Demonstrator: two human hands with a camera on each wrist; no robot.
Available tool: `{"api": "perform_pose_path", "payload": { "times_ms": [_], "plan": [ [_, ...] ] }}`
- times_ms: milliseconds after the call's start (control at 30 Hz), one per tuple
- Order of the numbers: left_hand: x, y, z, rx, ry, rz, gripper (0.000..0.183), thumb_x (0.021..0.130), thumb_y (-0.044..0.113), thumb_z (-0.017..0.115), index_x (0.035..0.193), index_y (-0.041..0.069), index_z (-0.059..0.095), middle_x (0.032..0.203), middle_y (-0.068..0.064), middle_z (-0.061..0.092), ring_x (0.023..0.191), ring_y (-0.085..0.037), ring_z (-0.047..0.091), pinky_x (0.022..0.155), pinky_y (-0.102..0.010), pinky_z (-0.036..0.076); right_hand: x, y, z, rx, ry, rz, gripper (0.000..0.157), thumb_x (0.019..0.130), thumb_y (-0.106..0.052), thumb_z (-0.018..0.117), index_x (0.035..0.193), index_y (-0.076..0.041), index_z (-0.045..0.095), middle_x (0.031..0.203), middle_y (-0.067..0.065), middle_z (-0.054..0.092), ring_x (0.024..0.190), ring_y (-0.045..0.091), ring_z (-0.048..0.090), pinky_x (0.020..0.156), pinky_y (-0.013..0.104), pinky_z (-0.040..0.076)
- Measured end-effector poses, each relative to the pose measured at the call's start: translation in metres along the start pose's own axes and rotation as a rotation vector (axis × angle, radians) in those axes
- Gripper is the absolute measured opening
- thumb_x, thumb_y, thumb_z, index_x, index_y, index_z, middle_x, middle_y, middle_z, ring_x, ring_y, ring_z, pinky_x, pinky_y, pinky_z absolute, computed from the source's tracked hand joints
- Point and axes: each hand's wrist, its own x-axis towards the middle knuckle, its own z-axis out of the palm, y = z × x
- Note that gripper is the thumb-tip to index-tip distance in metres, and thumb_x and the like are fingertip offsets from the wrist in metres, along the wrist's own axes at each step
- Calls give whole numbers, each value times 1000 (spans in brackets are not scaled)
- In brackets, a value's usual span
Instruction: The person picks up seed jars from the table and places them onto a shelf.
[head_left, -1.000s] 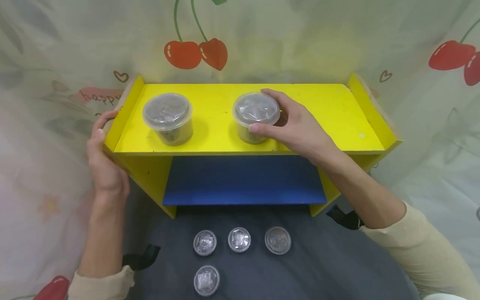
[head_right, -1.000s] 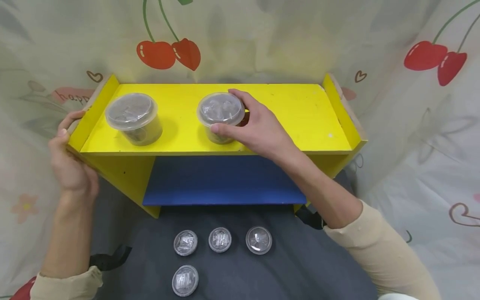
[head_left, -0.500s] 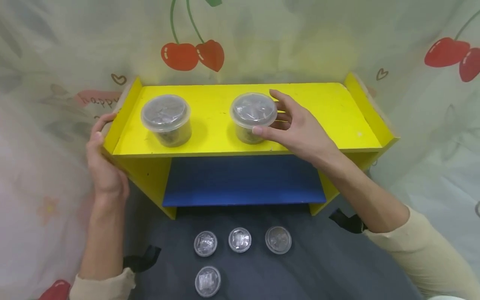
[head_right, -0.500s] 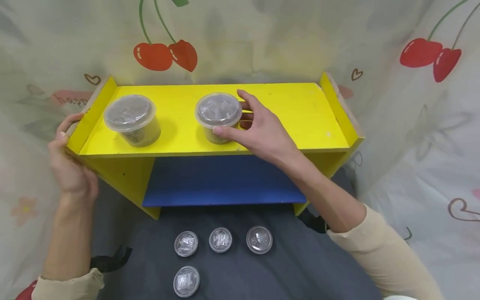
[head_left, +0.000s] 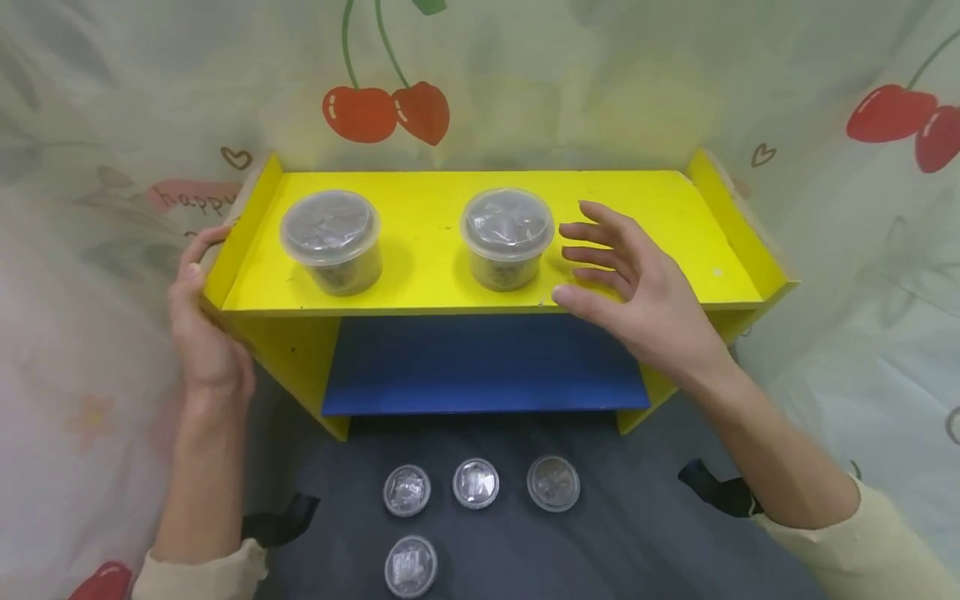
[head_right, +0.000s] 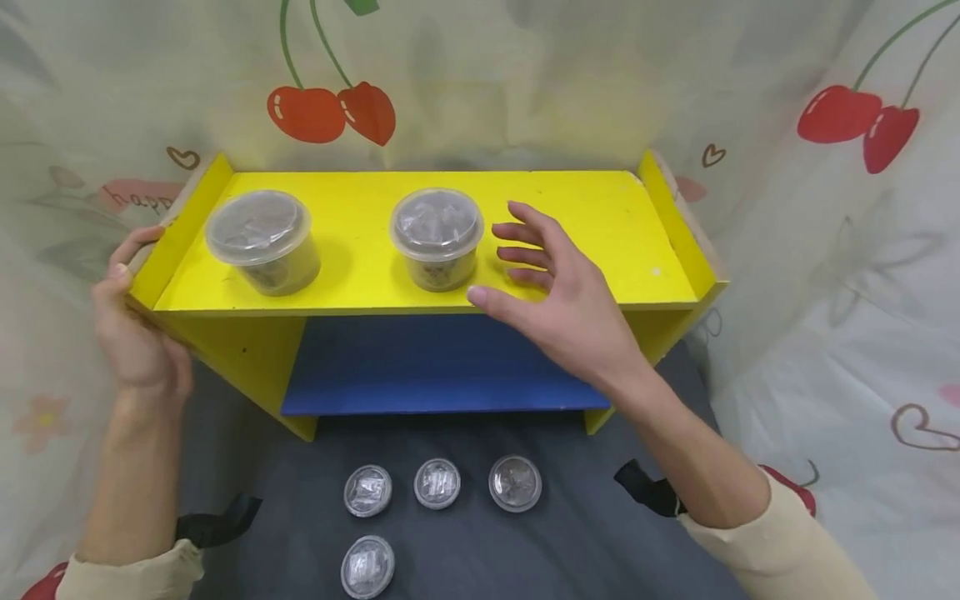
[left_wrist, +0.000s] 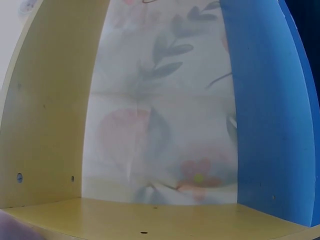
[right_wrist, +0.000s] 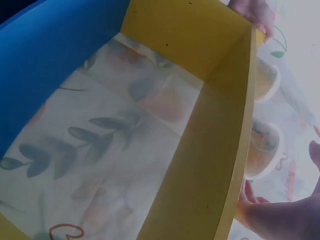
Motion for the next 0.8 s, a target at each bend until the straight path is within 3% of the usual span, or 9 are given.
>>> {"api": "perform_pose_path", "payload": {
  "times_ms": [267, 433, 800],
  "plan": [
    [-1, 3, -1, -14, 13, -7, 44, 98, 25, 39, 131, 4, 60, 122, -18, 57, 82, -19, 57, 69, -25, 50, -23, 10, -1, 153, -86, -170, 70, 87, 8, 67, 150, -10, 40, 140, 18, 51, 124, 31, 54, 101, 28, 46],
    [0, 4, 1, -8, 18, -6, 44, 98, 25, 39, 131, 4, 60, 123, -19, 57, 84, -19, 57, 70, -25, 50, -36, 19, -2, 142, -123, -243, 62, 86, 12, 66, 144, -1, 47, 138, 19, 53, 122, 30, 55, 99, 29, 47],
    [0, 1, 1, -4, 10, -12, 44, 99, 26, 40, 131, 5, 60, 123, -17, 58, 84, -19, 58, 70, -25, 51, -54, 48, -2, 118, -180, -248, 62, 82, 17, 68, 139, 0, 51, 135, 18, 56, 122, 28, 55, 98, 32, 49]
  ]
}}
